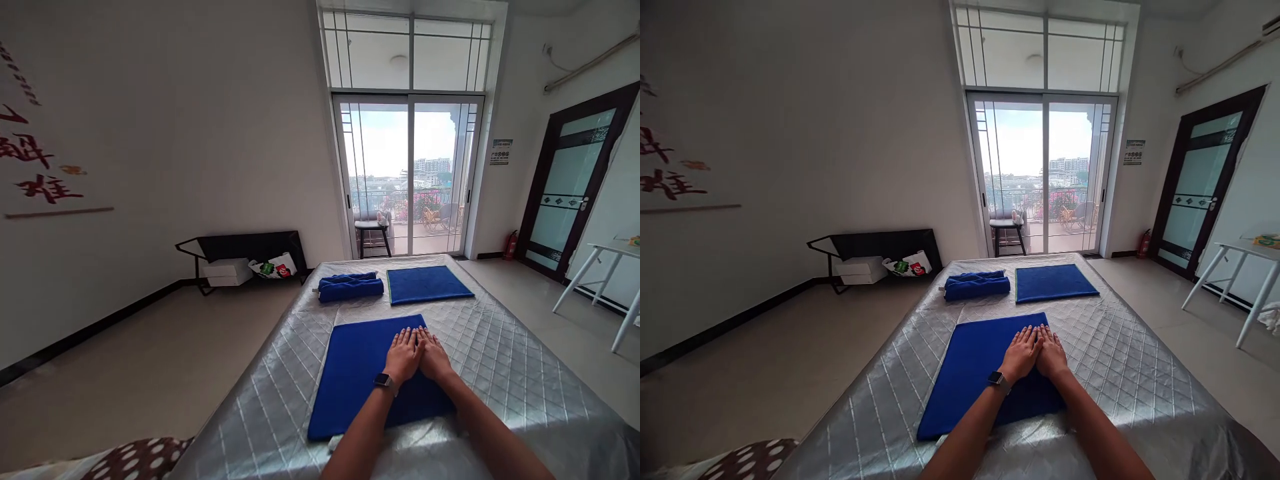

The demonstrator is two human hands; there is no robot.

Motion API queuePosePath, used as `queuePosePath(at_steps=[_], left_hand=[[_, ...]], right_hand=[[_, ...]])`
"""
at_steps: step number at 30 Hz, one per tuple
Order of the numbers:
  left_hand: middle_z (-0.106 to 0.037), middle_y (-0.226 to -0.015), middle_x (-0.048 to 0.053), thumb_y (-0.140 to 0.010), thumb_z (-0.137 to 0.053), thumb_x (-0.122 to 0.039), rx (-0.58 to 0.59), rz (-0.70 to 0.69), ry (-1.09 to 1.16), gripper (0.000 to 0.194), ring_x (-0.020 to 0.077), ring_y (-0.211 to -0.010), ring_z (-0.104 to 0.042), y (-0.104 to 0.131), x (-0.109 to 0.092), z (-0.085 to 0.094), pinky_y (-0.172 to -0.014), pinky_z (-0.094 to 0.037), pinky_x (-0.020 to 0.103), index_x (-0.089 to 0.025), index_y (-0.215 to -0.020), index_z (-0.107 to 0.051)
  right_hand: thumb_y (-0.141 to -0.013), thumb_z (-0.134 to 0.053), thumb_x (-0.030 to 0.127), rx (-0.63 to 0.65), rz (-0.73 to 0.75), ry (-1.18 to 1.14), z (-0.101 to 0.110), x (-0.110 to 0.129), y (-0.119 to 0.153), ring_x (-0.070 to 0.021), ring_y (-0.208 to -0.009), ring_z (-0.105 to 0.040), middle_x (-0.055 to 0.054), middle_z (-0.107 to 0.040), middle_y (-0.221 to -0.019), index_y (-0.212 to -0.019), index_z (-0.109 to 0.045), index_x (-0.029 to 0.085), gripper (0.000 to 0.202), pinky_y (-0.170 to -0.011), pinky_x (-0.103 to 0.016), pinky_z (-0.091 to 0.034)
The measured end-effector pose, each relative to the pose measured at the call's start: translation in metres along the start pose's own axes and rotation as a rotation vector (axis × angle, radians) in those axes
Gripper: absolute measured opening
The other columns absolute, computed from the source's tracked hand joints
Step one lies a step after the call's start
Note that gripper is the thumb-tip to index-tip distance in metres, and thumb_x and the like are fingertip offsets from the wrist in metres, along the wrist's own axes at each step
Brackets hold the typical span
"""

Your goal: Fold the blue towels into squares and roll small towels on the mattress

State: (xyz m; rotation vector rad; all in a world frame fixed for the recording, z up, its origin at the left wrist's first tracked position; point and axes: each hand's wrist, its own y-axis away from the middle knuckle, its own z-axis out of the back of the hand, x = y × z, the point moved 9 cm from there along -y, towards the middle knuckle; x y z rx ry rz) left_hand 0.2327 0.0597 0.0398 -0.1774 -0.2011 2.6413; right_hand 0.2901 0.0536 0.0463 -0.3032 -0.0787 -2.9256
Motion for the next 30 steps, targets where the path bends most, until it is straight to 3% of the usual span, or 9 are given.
queuePosePath(at_steps=[4,10,13,16,19,21,23,26,30], left_hand=[[-0.037,-0.158,0.012,-0.103,-0.018,-0.05,-0.014,0.163,0.025,0.063,0.026,-0.149,-0.029,0.015,0.052,-0.007,-0.121,-0.027,0.048,-0.017,-0.151,-0.04],[-0.041,-0.155,0.017,-0.102,-0.021,-0.046,-0.01,0.471,-0.057,0.063,0.0291,-0.148,-0.031,0.087,0.194,0.004,-0.12,-0.027,0.051,-0.011,-0.15,-0.04],[-0.043,-0.153,0.021,-0.101,-0.023,-0.043,-0.094,0.546,-0.076,0.062,0.0315,-0.144,-0.038,0.122,0.233,0.023,-0.116,-0.033,0.053,-0.008,-0.148,-0.043],[-0.051,-0.147,0.021,-0.1,-0.029,-0.04,-0.204,0.488,-0.065,0.056,0.031,-0.141,-0.043,0.152,0.226,0.049,-0.114,-0.037,0.051,-0.008,-0.142,-0.049],[-0.064,-0.133,0.013,-0.099,-0.036,-0.036,-0.261,0.32,0.046,0.042,0.026,-0.128,-0.057,0.183,0.19,0.07,-0.108,-0.046,0.043,-0.018,-0.126,-0.063],[-0.07,-0.119,0.007,-0.096,-0.042,-0.033,-0.231,0.214,0.148,0.029,0.022,-0.112,-0.066,0.205,0.164,0.074,-0.1,-0.052,0.037,-0.025,-0.106,-0.069],[-0.071,-0.112,0.004,-0.092,-0.05,-0.03,-0.182,0.177,0.224,0.019,0.0204,-0.105,-0.068,0.225,0.145,0.073,-0.096,-0.054,0.034,-0.027,-0.094,-0.069],[-0.071,-0.111,0.002,-0.086,-0.059,-0.027,-0.083,0.219,0.299,0.014,0.0198,-0.106,-0.067,0.242,0.129,0.071,-0.097,-0.052,0.032,-0.029,-0.093,-0.07],[-0.073,-0.107,0.001,-0.084,-0.057,-0.026,-0.011,0.274,0.37,0.017,0.0187,-0.101,-0.068,0.243,0.121,0.075,-0.092,-0.053,0.028,-0.028,-0.095,-0.071]], right_hand=[[-0.1,-0.023,0.033,-0.021,-0.032,-0.027,-0.003,-0.004,-0.004,-0.0205,-0.152,-0.016,-0.014,-0.029,-0.161,-0.156,-0.027,0.007,0.062,-0.122,-0.038,-0.013],[-0.1,-0.025,0.035,-0.068,-0.024,-0.077,-0.002,-0.002,-0.004,-0.0209,-0.151,-0.019,-0.013,-0.026,-0.161,-0.155,-0.03,0.008,0.061,-0.122,-0.04,-0.014],[-0.1,-0.028,0.031,-0.078,-0.021,-0.069,0.006,0.002,-0.001,-0.023,-0.151,-0.021,-0.015,-0.028,-0.161,-0.153,-0.034,0.006,0.059,-0.121,-0.042,-0.016],[-0.097,-0.036,0.025,-0.133,0.016,-0.066,0.027,0.008,0.011,-0.0265,-0.148,-0.027,-0.016,-0.035,-0.158,-0.146,-0.048,0.008,0.053,-0.121,-0.045,-0.019],[-0.093,-0.042,0.018,-0.172,0.156,-0.132,0.048,0.01,0.04,-0.0256,-0.131,-0.052,-0.015,-0.058,-0.141,-0.124,-0.067,0.017,0.04,-0.112,-0.04,-0.035],[-0.091,-0.046,0.017,-0.137,0.256,-0.195,0.051,0.005,0.068,-0.0222,-0.109,-0.065,-0.01,-0.071,-0.116,-0.103,-0.073,0.022,0.031,-0.099,-0.035,-0.046],[-0.087,-0.053,0.016,-0.074,0.299,-0.237,0.048,-0.006,0.094,-0.0203,-0.095,-0.068,-0.005,-0.073,-0.099,-0.089,-0.074,0.024,0.023,-0.089,-0.032,-0.05],[-0.078,-0.062,0.013,-0.002,0.262,-0.246,0.043,-0.024,0.121,-0.0195,-0.087,-0.068,-0.003,-0.072,-0.094,-0.085,-0.074,0.025,0.018,-0.082,-0.031,-0.051],[-0.077,-0.063,0.012,0.032,0.213,-0.259,0.043,-0.033,0.13,-0.0186,-0.084,-0.068,-0.003,-0.071,-0.097,-0.087,-0.075,0.025,0.02,-0.078,-0.029,-0.051]])
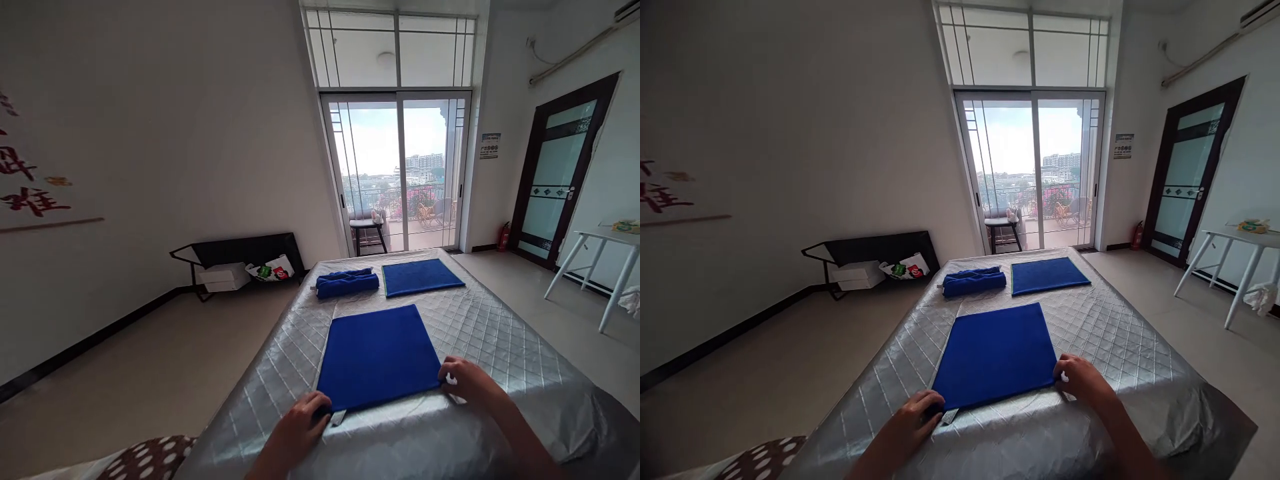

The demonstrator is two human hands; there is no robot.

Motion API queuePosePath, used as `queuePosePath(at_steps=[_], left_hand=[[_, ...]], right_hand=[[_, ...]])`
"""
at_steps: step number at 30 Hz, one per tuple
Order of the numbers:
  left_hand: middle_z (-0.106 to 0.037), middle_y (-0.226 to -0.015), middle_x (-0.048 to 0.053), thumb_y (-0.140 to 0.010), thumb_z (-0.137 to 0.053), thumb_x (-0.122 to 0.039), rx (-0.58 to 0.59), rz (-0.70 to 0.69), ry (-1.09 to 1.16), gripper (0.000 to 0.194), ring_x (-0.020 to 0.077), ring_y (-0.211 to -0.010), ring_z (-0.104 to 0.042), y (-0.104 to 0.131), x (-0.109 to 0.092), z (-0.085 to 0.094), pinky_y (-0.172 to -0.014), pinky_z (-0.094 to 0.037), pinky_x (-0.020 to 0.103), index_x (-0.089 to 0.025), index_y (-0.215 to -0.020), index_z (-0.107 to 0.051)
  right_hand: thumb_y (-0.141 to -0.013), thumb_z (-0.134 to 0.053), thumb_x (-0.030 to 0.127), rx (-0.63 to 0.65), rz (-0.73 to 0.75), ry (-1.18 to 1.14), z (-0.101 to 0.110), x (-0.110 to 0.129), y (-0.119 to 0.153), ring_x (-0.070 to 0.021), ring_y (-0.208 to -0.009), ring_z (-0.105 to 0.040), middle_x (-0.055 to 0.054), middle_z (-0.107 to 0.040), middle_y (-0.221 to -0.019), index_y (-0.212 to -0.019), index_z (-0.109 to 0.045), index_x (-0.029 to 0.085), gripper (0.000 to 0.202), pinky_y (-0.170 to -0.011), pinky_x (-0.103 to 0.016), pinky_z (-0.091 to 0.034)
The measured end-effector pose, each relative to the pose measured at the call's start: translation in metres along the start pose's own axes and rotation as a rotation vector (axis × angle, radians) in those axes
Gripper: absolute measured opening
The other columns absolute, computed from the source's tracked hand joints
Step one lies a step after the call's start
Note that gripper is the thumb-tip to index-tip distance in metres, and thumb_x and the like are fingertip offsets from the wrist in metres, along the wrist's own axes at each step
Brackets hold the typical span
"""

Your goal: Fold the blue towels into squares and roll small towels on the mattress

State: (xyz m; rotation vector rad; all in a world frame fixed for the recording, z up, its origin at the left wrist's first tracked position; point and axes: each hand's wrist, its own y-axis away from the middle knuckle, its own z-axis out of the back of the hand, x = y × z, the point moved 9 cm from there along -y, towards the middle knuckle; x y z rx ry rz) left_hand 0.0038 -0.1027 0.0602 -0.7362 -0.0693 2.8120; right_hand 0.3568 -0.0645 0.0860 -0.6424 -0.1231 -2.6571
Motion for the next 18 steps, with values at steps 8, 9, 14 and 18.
queuePosePath(at_steps=[8,9,14,18], left_hand=[[-0.074,-0.107,0.004,-0.089,-0.051,-0.027,-0.054,-0.071,-0.084,0.024,0.0208,-0.1,-0.071,-0.001,0.013,-0.005,-0.091,-0.056,0.032,-0.027,-0.094,-0.074],[-0.074,-0.108,0.004,-0.089,-0.05,-0.026,-0.073,-0.085,-0.101,0.025,0.0211,-0.1,-0.071,0.0,0.015,-0.007,-0.092,-0.056,0.033,-0.027,-0.095,-0.074],[-0.074,-0.113,0.006,-0.092,-0.046,-0.025,-0.142,-0.112,-0.162,0.029,0.0222,-0.106,-0.07,0.003,0.019,-0.012,-0.097,-0.055,0.038,-0.025,-0.104,-0.073],[-0.074,-0.113,0.005,-0.093,-0.047,-0.029,-0.168,-0.123,-0.147,0.029,0.0205,-0.105,-0.069,0.006,0.013,-0.007,-0.098,-0.055,0.037,-0.025,-0.105,-0.073]], right_hand=[[-0.082,-0.059,0.015,-0.063,0.049,0.046,0.002,0.006,0.002,-0.0189,-0.088,-0.068,-0.002,-0.071,-0.094,-0.086,-0.077,0.027,0.022,-0.083,-0.029,-0.05],[-0.082,-0.058,0.014,-0.075,0.058,0.067,0.003,0.007,0.002,-0.0189,-0.089,-0.067,-0.003,-0.071,-0.093,-0.085,-0.076,0.026,0.022,-0.084,-0.029,-0.049],[-0.084,-0.056,0.014,-0.129,0.085,0.149,0.002,0.011,0.002,-0.0178,-0.089,-0.066,-0.004,-0.071,-0.096,-0.083,-0.073,0.023,0.019,-0.086,-0.029,-0.048],[-0.088,-0.052,0.016,-0.201,0.127,0.072,0.005,0.009,0.002,-0.0151,-0.081,-0.068,-0.004,-0.071,-0.105,-0.089,-0.071,0.022,0.02,-0.079,-0.026,-0.051]])
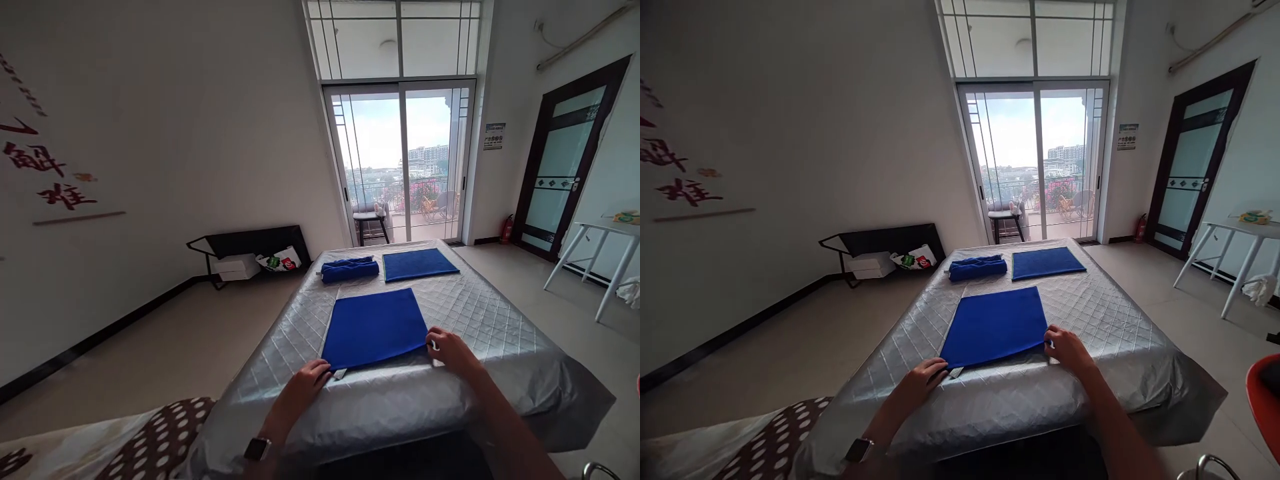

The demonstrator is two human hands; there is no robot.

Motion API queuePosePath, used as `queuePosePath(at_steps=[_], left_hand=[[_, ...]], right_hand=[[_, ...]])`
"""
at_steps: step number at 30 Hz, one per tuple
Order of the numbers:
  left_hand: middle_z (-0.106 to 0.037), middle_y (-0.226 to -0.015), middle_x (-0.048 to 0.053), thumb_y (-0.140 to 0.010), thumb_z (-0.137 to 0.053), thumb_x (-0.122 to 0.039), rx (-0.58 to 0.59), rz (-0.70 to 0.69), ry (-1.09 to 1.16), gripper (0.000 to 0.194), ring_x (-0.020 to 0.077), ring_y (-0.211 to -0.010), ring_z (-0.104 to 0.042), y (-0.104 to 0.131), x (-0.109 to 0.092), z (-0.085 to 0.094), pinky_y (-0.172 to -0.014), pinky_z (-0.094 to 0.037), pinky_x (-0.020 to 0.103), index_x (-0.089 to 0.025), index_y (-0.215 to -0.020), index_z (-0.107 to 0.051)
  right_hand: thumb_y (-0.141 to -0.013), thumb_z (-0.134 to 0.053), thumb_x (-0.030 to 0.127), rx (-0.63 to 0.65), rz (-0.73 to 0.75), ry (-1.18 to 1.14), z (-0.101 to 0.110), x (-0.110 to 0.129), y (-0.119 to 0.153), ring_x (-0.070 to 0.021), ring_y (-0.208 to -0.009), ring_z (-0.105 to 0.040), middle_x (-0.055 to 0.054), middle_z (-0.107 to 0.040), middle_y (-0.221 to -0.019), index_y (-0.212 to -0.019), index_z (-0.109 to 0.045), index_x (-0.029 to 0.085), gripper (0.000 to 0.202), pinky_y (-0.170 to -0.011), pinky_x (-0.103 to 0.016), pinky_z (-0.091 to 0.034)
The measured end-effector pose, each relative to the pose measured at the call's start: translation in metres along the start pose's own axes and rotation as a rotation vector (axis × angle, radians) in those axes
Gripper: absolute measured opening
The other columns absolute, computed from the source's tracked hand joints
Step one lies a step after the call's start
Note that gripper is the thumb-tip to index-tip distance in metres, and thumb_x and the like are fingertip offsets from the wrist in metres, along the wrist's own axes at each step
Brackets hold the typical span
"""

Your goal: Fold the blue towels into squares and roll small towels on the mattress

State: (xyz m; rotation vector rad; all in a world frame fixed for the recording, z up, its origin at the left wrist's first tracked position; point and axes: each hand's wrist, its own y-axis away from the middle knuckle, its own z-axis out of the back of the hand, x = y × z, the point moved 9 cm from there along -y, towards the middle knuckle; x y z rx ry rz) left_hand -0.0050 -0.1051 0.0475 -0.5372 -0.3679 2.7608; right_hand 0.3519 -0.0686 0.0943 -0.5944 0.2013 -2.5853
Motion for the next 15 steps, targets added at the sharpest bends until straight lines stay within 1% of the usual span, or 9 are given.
queuePosePath(at_steps=[3,7,9,11,13,15], left_hand=[[-0.073,-0.113,0.004,-0.092,-0.052,-0.034,-0.034,0.012,0.014,0.026,0.0199,-0.105,-0.069,0.0,-0.004,0.008,-0.098,-0.054,0.036,-0.025,-0.104,-0.073],[-0.074,-0.109,0.002,-0.094,-0.051,-0.03,-0.028,0.025,-0.03,0.024,0.0188,-0.102,-0.07,0.002,-0.015,0.015,-0.094,-0.055,0.032,-0.026,-0.101,-0.073],[-0.074,-0.107,0.002,-0.094,-0.049,-0.027,-0.023,0.026,-0.084,0.025,0.0187,-0.1,-0.07,0.004,-0.02,0.017,-0.092,-0.055,0.031,-0.026,-0.099,-0.073],[-0.075,-0.106,0.003,-0.095,-0.048,-0.026,-0.031,0.024,-0.147,0.025,0.02,-0.098,-0.071,0.005,-0.023,0.018,-0.091,-0.055,0.032,-0.026,-0.099,-0.072],[-0.075,-0.106,0.005,-0.095,-0.046,-0.026,-0.049,0.031,-0.198,0.026,0.0222,-0.096,-0.071,0.006,-0.023,0.018,-0.088,-0.056,0.035,-0.024,-0.1,-0.071],[-0.076,-0.105,0.007,-0.096,-0.043,-0.027,-0.076,0.036,-0.216,0.028,0.0235,-0.091,-0.072,0.007,-0.021,0.018,-0.083,-0.057,0.036,-0.023,-0.102,-0.07]], right_hand=[[-0.088,-0.049,0.015,-0.106,0.04,-0.134,0.006,-0.002,0.0,-0.0146,-0.077,-0.069,-0.005,-0.072,-0.106,-0.092,-0.072,0.021,0.023,-0.076,-0.026,-0.054],[-0.09,-0.05,0.02,-0.242,0.036,-0.264,0.016,-0.009,0.0,-0.0173,-0.081,-0.071,-0.008,-0.074,-0.104,-0.096,-0.072,0.02,0.023,-0.078,-0.03,-0.057],[-0.091,-0.051,0.022,-0.271,0.04,-0.309,0.02,-0.01,0.0,-0.0181,-0.083,-0.072,-0.008,-0.074,-0.103,-0.097,-0.072,0.02,0.022,-0.08,-0.031,-0.058],[-0.092,-0.051,0.024,-0.273,0.05,-0.34,0.022,-0.01,0.0,-0.0183,-0.083,-0.072,-0.007,-0.074,-0.099,-0.095,-0.071,0.021,0.021,-0.08,-0.032,-0.059],[-0.092,-0.052,0.026,-0.274,0.064,-0.36,0.024,-0.009,0.001,-0.0184,-0.082,-0.072,-0.006,-0.075,-0.095,-0.093,-0.071,0.022,0.02,-0.08,-0.033,-0.06],[-0.093,-0.053,0.029,-0.281,0.089,-0.37,0.028,-0.008,0.002,-0.0185,-0.082,-0.072,-0.006,-0.074,-0.096,-0.094,-0.071,0.022,0.019,-0.08,-0.034,-0.06]])
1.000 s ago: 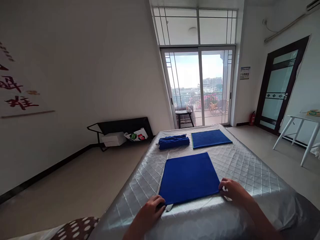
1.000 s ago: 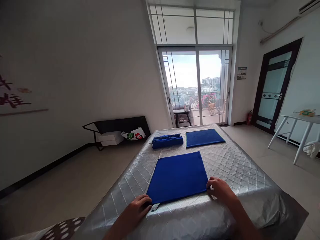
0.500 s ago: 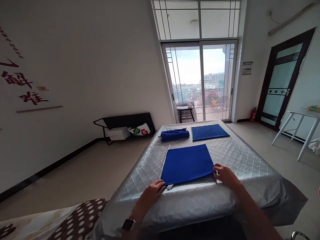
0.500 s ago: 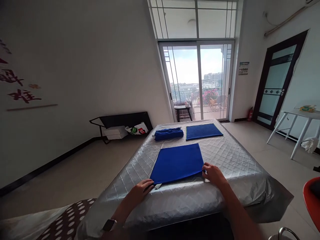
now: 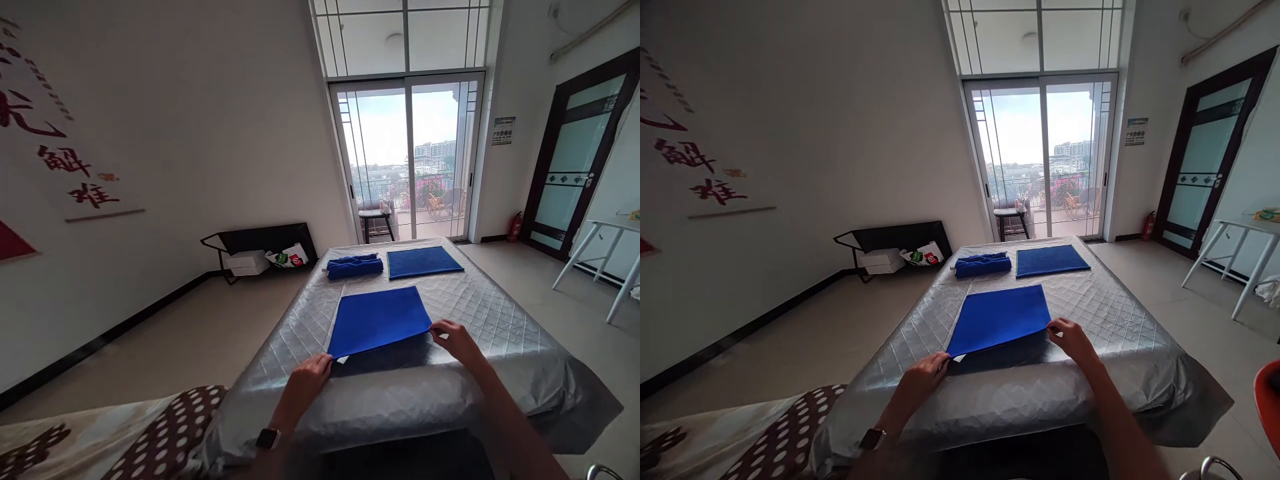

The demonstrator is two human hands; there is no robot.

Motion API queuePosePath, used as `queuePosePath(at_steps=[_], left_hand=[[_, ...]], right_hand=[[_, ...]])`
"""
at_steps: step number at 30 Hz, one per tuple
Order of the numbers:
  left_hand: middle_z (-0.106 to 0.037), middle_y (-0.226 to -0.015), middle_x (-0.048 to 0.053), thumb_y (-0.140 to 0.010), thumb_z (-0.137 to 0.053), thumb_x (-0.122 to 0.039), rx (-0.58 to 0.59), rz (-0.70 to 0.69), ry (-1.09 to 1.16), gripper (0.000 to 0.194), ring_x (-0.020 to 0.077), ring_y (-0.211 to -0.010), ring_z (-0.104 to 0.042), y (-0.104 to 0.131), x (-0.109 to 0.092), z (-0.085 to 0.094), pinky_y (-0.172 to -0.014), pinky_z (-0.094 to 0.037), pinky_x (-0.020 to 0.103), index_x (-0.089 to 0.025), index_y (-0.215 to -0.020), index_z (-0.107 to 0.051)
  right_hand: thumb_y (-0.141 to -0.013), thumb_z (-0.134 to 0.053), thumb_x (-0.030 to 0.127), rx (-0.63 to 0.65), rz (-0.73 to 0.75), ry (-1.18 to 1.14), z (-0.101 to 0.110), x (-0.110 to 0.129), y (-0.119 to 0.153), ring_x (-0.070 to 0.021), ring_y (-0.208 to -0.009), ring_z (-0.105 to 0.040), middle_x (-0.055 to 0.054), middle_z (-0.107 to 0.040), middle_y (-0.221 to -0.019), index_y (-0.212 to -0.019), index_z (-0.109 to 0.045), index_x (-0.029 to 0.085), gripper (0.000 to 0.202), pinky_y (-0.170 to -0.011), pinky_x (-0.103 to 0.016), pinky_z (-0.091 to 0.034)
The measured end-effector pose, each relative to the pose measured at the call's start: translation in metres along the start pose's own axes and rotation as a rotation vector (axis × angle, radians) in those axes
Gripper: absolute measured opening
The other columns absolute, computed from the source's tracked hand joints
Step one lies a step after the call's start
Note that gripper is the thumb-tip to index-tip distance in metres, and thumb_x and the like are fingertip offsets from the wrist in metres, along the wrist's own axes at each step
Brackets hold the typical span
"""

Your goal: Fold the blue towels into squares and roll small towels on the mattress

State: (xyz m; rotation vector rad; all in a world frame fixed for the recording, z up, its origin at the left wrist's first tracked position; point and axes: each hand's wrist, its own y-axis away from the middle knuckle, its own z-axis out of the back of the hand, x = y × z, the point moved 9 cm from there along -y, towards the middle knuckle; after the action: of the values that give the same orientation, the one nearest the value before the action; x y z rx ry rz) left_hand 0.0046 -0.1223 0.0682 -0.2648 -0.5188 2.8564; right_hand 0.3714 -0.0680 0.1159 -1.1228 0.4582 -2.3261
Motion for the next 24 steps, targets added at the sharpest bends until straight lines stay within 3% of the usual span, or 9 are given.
queuePosePath(at_steps=[3,7,11,16,20,24], left_hand=[[-0.076,-0.104,0.008,-0.098,-0.037,-0.028,-0.08,-0.002,0.021,0.033,0.0226,-0.086,-0.073,0.001,0.001,0.006,-0.078,-0.057,0.033,-0.022,-0.105,-0.068],[-0.076,-0.101,0.008,-0.101,-0.034,-0.031,-0.198,-0.039,-0.032,0.036,0.0205,-0.082,-0.073,-0.001,-0.004,0.03,-0.075,-0.056,0.03,-0.023,-0.106,-0.069],[-0.076,-0.107,0.007,-0.099,-0.036,-0.026,-0.245,-0.143,-0.123,0.036,0.0212,-0.09,-0.072,-0.005,-0.013,0.056,-0.081,-0.056,0.033,-0.027,-0.101,-0.071],[-0.075,-0.108,0.006,-0.097,-0.037,-0.027,-0.287,-0.141,-0.127,0.036,0.0216,-0.088,-0.07,-0.015,-0.008,0.08,-0.079,-0.057,0.035,-0.033,-0.104,-0.072],[-0.074,-0.106,0.003,-0.096,-0.045,-0.032,-0.336,-0.206,-0.079,0.028,0.0215,-0.089,-0.07,-0.04,-0.013,0.11,-0.082,-0.057,0.036,-0.035,-0.103,-0.072],[-0.074,-0.104,0.002,-0.094,-0.052,-0.04,-0.312,-0.276,0.024,0.021,0.0224,-0.09,-0.069,-0.093,-0.03,0.143,-0.088,-0.054,0.04,-0.037,-0.102,-0.071]], right_hand=[[-0.092,-0.056,0.033,-0.019,0.046,0.006,0.008,0.005,0.001,-0.0194,-0.086,-0.072,-0.007,-0.073,-0.103,-0.104,-0.07,0.024,0.021,-0.081,-0.035,-0.06],[-0.097,-0.051,0.036,-0.079,0.113,0.036,0.026,0.017,0.002,-0.0199,-0.088,-0.072,-0.006,-0.073,-0.102,-0.105,-0.07,0.026,0.023,-0.079,-0.034,-0.061],[-0.1,-0.05,0.038,-0.175,0.154,0.092,0.053,0.036,0.004,-0.0188,-0.083,-0.073,-0.004,-0.074,-0.096,-0.104,-0.071,0.028,0.024,-0.073,-0.031,-0.062],[-0.099,-0.053,0.034,-0.271,0.2,0.198,0.089,0.061,0.004,-0.0183,-0.083,-0.074,-0.001,-0.075,-0.096,-0.112,-0.07,0.033,0.021,-0.073,-0.03,-0.064],[-0.098,-0.057,0.035,-0.31,0.258,0.321,0.123,0.078,-0.008,-0.0171,-0.08,-0.074,0.001,-0.076,-0.097,-0.12,-0.068,0.039,0.025,-0.072,-0.027,-0.063],[-0.094,-0.063,0.041,-0.349,0.305,0.421,0.165,0.086,-0.034,-0.0158,-0.077,-0.074,0.003,-0.077,-0.097,-0.123,-0.066,0.043,0.029,-0.071,-0.025,-0.061]])
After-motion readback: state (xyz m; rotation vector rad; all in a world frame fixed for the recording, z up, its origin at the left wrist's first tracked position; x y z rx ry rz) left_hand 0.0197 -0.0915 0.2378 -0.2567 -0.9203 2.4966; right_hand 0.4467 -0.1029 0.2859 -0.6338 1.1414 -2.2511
